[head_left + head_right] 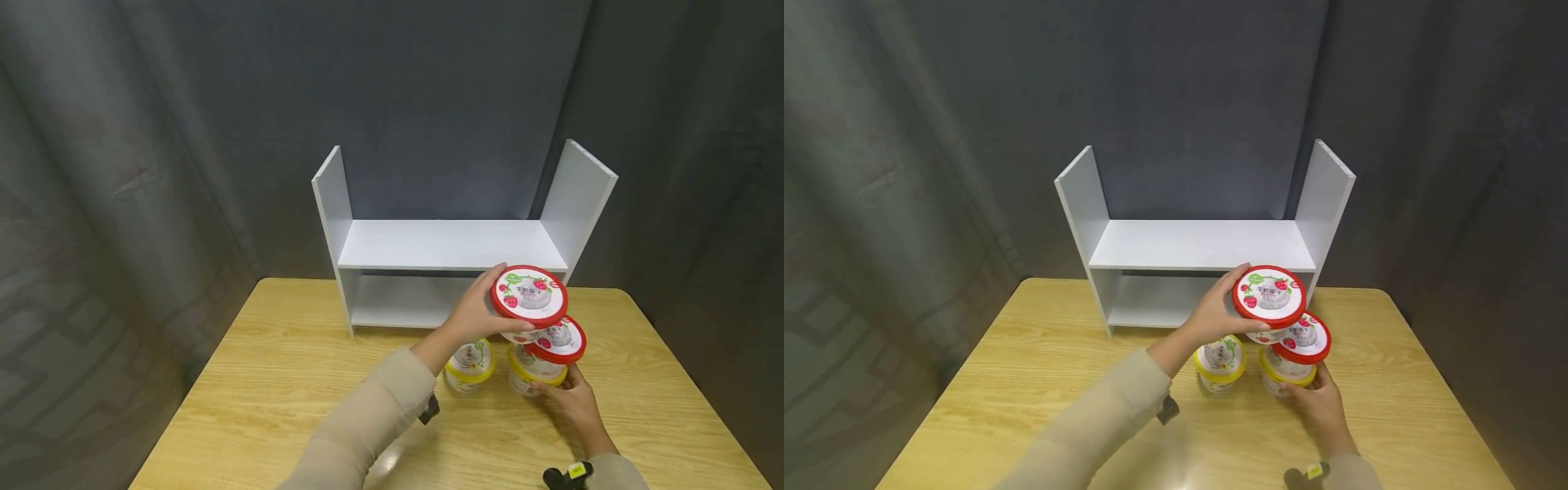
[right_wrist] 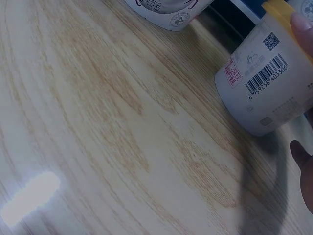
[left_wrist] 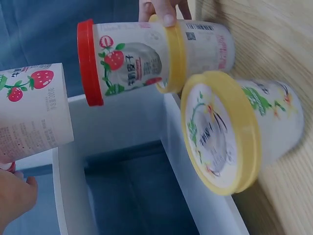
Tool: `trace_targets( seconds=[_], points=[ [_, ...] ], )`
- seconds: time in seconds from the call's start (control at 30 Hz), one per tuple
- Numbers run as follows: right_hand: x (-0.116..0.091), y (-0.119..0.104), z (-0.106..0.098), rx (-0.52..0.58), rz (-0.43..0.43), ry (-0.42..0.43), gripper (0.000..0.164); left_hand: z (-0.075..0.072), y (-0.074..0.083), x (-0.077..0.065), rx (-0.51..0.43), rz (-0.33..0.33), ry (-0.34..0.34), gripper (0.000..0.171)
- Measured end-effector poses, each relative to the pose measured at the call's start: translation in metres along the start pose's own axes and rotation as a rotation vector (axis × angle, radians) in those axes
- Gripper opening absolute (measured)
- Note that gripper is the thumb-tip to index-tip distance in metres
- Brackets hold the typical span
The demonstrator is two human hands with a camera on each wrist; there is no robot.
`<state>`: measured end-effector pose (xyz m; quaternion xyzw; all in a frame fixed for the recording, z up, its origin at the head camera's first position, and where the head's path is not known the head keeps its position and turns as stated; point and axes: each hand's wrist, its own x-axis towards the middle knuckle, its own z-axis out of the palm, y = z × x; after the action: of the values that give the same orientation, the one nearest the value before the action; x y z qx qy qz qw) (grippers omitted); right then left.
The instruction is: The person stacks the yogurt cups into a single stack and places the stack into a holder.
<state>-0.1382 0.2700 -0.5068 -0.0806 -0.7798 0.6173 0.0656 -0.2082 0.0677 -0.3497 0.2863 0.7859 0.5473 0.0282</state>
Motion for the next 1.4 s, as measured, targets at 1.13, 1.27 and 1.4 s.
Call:
trace_targets(
  seconds=[1.13, 1.27, 1.4],
  points=[
    [0.000, 0.002, -0.004, -0.040, 0.089, -0.003, 0.075, 0.054, 0.010, 0.030, 0.021, -0.022, -0.068, 0.085],
    [0.000, 0.002, -0.004, -0.066, 0.106, -0.002, 0.078, 0.056, 0.012, 0.031, 0.048, -0.044, -0.066, 0.086],
    [0.000, 0.003, -0.005, -0.085, 0.111, 0.002, 0.079, 0.058, 0.012, 0.031, 0.048, -0.056, -0.063, 0.088]
  ],
)
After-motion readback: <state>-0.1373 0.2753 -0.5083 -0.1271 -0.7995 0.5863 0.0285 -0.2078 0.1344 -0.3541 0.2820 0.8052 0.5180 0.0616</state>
